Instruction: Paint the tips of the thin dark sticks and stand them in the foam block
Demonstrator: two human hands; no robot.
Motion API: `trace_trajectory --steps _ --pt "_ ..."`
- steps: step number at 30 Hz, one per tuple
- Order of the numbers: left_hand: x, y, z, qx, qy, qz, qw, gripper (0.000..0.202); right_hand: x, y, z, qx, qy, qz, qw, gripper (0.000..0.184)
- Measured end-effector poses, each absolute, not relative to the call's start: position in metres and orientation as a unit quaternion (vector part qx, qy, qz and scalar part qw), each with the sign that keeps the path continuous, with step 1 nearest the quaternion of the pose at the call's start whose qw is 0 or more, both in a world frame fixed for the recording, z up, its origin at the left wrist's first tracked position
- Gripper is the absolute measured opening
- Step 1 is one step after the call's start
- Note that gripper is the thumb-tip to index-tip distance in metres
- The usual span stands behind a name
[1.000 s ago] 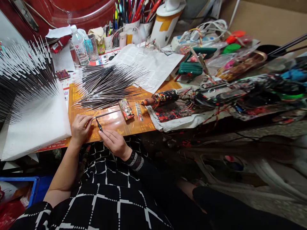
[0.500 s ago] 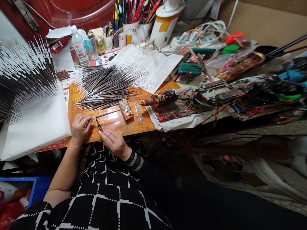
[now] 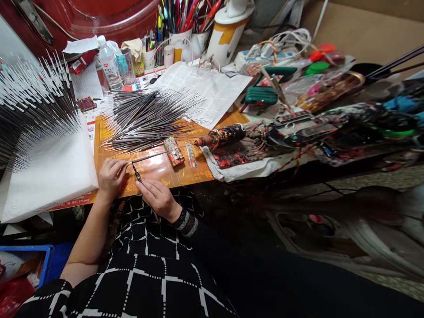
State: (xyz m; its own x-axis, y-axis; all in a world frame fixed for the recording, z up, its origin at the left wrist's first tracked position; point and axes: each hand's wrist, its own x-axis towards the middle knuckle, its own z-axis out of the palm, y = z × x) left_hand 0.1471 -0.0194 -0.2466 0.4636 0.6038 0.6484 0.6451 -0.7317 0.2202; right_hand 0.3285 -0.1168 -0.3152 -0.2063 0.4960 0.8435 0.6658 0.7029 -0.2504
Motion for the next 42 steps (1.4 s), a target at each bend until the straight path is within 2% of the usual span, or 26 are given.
trace_trajectory --steps 18,29,42 --pt "0.148 -0.019 -0.246 -0.855 -0.362 -0.368 0.048 0.017 0.332 -0.117 -0.306 -0.363 -0.772 -0.102 0.512 0.063" --pt "0.148 -0.019 -0.246 -0.856 -0.354 -0.373 0.047 0.016 0.331 -0.118 -0.309 -0.384 -0.774 -0.071 0.498 0.055" --pt "0.145 -0.018 -0.246 -0.856 -0.375 -0.355 0.014 0.019 0.362 -0.119 -0.304 -0.35 -0.749 -0.113 0.551 0.059"
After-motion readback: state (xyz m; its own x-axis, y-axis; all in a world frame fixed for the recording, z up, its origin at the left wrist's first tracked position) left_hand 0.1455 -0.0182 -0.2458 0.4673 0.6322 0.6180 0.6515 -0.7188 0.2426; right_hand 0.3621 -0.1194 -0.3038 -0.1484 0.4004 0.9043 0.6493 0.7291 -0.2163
